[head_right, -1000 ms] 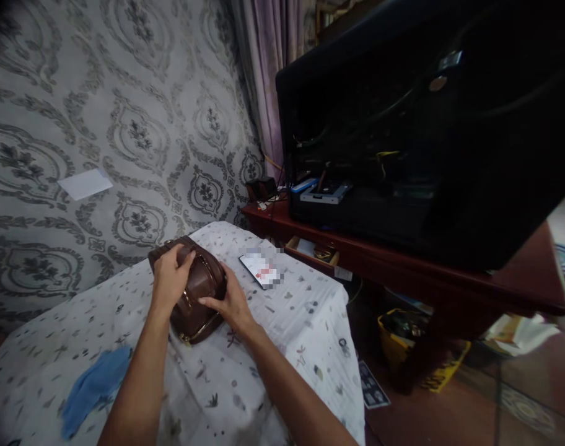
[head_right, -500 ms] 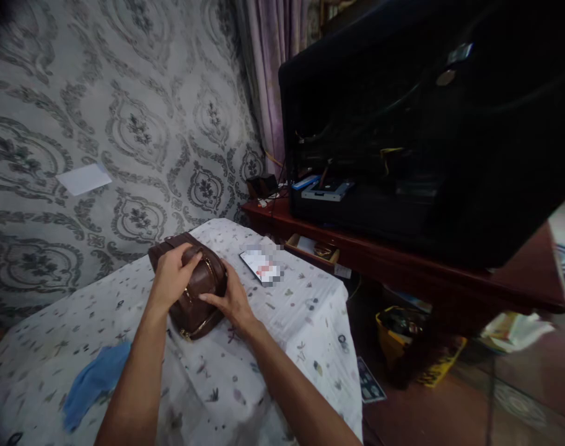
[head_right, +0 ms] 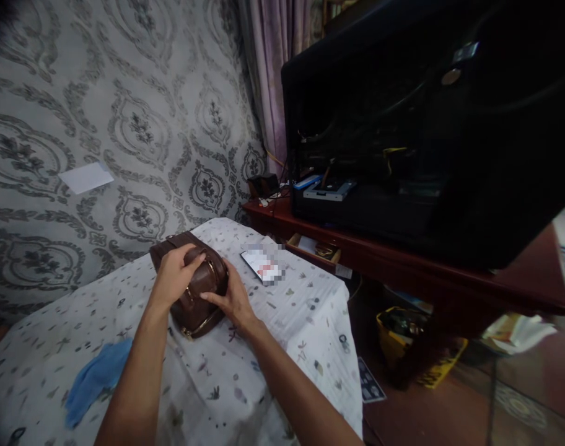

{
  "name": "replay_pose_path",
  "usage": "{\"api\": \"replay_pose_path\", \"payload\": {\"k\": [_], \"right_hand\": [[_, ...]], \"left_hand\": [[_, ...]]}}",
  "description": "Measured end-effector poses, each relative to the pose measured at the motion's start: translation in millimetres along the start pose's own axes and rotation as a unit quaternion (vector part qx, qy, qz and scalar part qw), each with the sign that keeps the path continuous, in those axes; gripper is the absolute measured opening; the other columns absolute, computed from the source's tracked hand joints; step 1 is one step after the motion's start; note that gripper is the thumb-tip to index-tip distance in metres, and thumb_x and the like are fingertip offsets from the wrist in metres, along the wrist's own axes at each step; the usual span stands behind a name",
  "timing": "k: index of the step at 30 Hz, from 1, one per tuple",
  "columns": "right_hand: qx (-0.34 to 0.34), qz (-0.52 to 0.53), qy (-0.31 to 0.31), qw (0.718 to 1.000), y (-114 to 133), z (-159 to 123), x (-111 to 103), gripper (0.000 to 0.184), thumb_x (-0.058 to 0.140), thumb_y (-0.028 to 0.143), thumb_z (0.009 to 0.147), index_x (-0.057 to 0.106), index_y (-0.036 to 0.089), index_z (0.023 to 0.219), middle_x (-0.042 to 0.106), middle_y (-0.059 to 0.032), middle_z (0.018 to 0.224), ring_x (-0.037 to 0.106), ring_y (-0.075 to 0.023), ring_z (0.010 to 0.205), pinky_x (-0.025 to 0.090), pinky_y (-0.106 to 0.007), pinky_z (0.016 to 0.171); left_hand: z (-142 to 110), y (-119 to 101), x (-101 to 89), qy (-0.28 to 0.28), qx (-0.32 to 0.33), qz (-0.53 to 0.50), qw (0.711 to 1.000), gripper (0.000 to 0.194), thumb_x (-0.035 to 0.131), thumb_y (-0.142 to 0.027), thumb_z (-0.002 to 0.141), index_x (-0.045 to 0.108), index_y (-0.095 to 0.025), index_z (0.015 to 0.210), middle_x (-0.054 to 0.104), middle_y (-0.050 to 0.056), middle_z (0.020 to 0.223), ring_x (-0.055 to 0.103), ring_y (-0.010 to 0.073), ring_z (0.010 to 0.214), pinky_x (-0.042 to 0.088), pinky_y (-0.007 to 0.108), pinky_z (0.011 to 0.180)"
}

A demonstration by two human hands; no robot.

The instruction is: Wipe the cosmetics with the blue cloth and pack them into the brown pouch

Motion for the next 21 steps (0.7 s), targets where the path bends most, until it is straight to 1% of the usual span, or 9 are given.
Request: {"api": "replay_pose_path", "payload": {"k": [3, 6, 7, 9, 11, 13, 15, 17, 21], "right_hand": [[0.002, 0.0, 0.002, 1.0, -1.3, 0.4, -0.3, 0.096, 0.079, 0.059, 0.072, 0.035, 0.024, 0.149, 0.045, -0.0131, 0.151, 0.042, -0.0313, 0.141, 0.031, -0.05, 0.12], [0.01, -0.005, 0.004, 1.0, -3.2, 0.9, -0.4, 0.097, 0.08, 0.059, 0.071, 0.035, 0.023, 0.149, 0.044, -0.0135, 0.152, 0.04, -0.0309, 0.142, 0.028, -0.05, 0.121], [0.013, -0.007, 0.004, 1.0, -3.9, 1.0, -0.3, 0.097, 0.08, 0.06, 0.071, 0.035, 0.023, 0.149, 0.044, -0.0137, 0.152, 0.039, -0.031, 0.143, 0.027, -0.05, 0.122], [0.02, -0.011, 0.003, 1.0, -5.1, 1.1, 0.0, 0.099, 0.08, 0.06, 0.07, 0.034, 0.023, 0.15, 0.042, -0.0141, 0.154, 0.037, -0.0314, 0.144, 0.026, -0.051, 0.122], [0.024, -0.015, 0.003, 1.0, -5.4, 1.0, 0.1, 0.1, 0.08, 0.059, 0.07, 0.034, 0.022, 0.151, 0.041, -0.0144, 0.155, 0.037, -0.0321, 0.145, 0.026, -0.051, 0.122], [0.026, -0.019, 0.003, 0.999, -4.8, 0.8, -0.3, 0.1, 0.08, 0.058, 0.07, 0.034, 0.022, 0.151, 0.042, -0.0142, 0.154, 0.038, -0.0328, 0.144, 0.027, -0.051, 0.121], [0.026, -0.022, 0.004, 0.999, -3.8, 0.5, -0.8, 0.1, 0.08, 0.057, 0.071, 0.033, 0.023, 0.152, 0.044, -0.014, 0.153, 0.039, -0.0335, 0.143, 0.028, -0.053, 0.121], [0.025, -0.026, 0.004, 0.999, -2.8, 0.1, -1.2, 0.1, 0.08, 0.057, 0.072, 0.032, 0.023, 0.153, 0.044, -0.0138, 0.153, 0.039, -0.0335, 0.143, 0.028, -0.053, 0.121], [0.025, -0.034, 0.005, 0.999, -2.0, -0.1, -1.1, 0.099, 0.08, 0.056, 0.072, 0.033, 0.024, 0.153, 0.044, -0.0136, 0.153, 0.04, -0.0331, 0.142, 0.031, -0.052, 0.12]], "left_hand": [[-2.1, 0.9, -8.3, 0.01, 0.013, -0.008, 1.0, 0.012, 0.056, -0.024, 0.087, 0.067, -0.018, 0.087, 0.066, 0.003, 0.08, 0.057, 0.0185, 0.075, 0.041, 0.029, 0.071], [-7.6, 4.8, -27.2, -0.004, 0.019, 0.007, 1.0, 0.013, 0.057, -0.02, 0.082, 0.066, -0.02, 0.091, 0.067, 0.004, 0.092, 0.058, 0.0211, 0.089, 0.041, 0.03, 0.078], [-10.0, 6.7, -34.6, -0.008, 0.01, 0.021, 1.0, 0.014, 0.058, -0.022, 0.081, 0.066, -0.02, 0.092, 0.067, 0.005, 0.093, 0.058, 0.0219, 0.09, 0.041, 0.031, 0.079], [-14.7, 10.0, -47.7, -0.002, -0.023, 0.047, 0.999, 0.017, 0.06, -0.033, 0.081, 0.066, -0.021, 0.091, 0.067, 0.004, 0.091, 0.057, 0.0223, 0.086, 0.039, 0.031, 0.076], [-18.3, 11.4, -56.4, 0.015, -0.053, 0.062, 0.997, 0.022, 0.058, -0.043, 0.082, 0.064, -0.022, 0.084, 0.066, 0.003, 0.085, 0.056, 0.0207, 0.078, 0.038, 0.031, 0.072], [-20.0, 10.8, -60.4, 0.02, -0.071, 0.078, 0.994, 0.026, 0.053, -0.044, 0.084, 0.059, -0.022, 0.072, 0.061, 0.001, 0.073, 0.051, 0.0181, 0.069, 0.034, 0.03, 0.068], [-19.9, 9.1, -60.5, 0.014, -0.078, 0.095, 0.992, 0.029, 0.048, -0.041, 0.084, 0.05, -0.022, 0.063, 0.051, -0.001, 0.063, 0.043, 0.0162, 0.061, 0.031, 0.029, 0.064], [-18.8, 7.6, -58.6, 0.01, -0.077, 0.098, 0.992, 0.03, 0.045, -0.04, 0.084, 0.043, -0.022, 0.06, 0.042, -0.003, 0.058, 0.038, 0.0154, 0.058, 0.028, 0.029, 0.061], [-17.2, 7.6, -55.6, 0.025, -0.075, 0.081, 0.994, 0.03, 0.045, -0.04, 0.083, 0.039, -0.022, 0.058, 0.035, -0.004, 0.055, 0.035, 0.0148, 0.055, 0.024, 0.029, 0.058]]}}
Point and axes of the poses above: each hand's wrist, its own z-axis towards the middle knuckle, its own x-axis out of the palm, y = z × x, the point moved 2 cm from there along z, towards the middle knuckle
